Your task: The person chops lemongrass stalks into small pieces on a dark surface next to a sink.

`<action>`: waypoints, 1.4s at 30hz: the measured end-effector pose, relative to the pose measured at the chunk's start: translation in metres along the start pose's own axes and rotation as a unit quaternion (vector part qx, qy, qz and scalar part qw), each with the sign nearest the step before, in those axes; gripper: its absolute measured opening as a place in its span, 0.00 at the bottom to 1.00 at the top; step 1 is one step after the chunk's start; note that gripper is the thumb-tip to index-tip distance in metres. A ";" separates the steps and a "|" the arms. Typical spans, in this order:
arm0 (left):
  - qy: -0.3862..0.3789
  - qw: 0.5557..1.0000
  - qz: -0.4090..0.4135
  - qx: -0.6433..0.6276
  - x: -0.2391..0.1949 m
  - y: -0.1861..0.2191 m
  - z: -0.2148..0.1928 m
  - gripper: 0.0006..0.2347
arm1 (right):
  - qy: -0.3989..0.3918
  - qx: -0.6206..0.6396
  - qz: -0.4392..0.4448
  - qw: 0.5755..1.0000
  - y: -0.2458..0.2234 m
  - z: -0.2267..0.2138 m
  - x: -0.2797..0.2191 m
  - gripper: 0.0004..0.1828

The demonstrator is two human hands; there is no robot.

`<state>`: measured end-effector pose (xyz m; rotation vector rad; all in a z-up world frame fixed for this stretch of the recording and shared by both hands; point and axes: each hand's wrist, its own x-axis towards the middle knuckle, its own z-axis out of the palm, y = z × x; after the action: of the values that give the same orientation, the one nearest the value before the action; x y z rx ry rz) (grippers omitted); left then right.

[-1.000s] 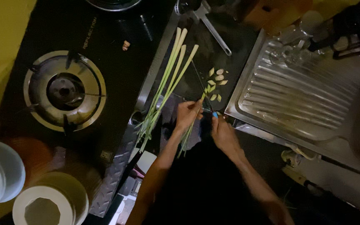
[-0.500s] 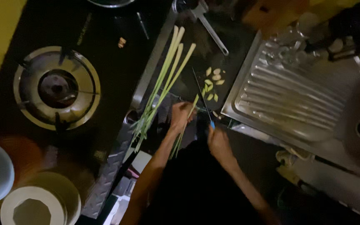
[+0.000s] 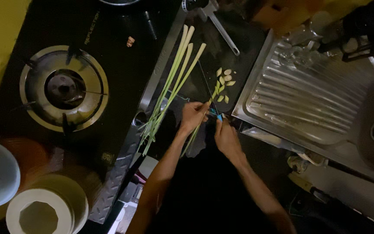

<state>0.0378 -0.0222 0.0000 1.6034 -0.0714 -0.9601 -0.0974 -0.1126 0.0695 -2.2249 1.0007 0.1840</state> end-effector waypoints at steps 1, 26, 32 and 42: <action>0.000 1.000 -0.004 0.001 -0.002 0.001 0.000 0.15 | -0.012 -0.021 0.029 0.999 -0.003 -0.001 -0.003 0.23; 0.055 0.997 0.052 0.001 0.000 -0.005 0.009 0.13 | 0.060 0.027 -0.070 0.995 0.049 0.016 -0.027 0.16; 0.025 0.997 0.061 -0.046 -0.013 -0.005 0.000 0.10 | 0.062 0.080 -0.109 0.989 0.017 0.014 0.020 0.17; 0.015 0.998 0.045 0.033 -0.006 0.000 0.009 0.18 | -0.020 0.019 -0.022 0.999 0.000 -0.018 0.006 0.22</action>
<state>0.0284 -0.0261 0.0038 1.6609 -0.1540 -0.8718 -0.0955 -0.1280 0.0804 -2.1987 0.9259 0.1889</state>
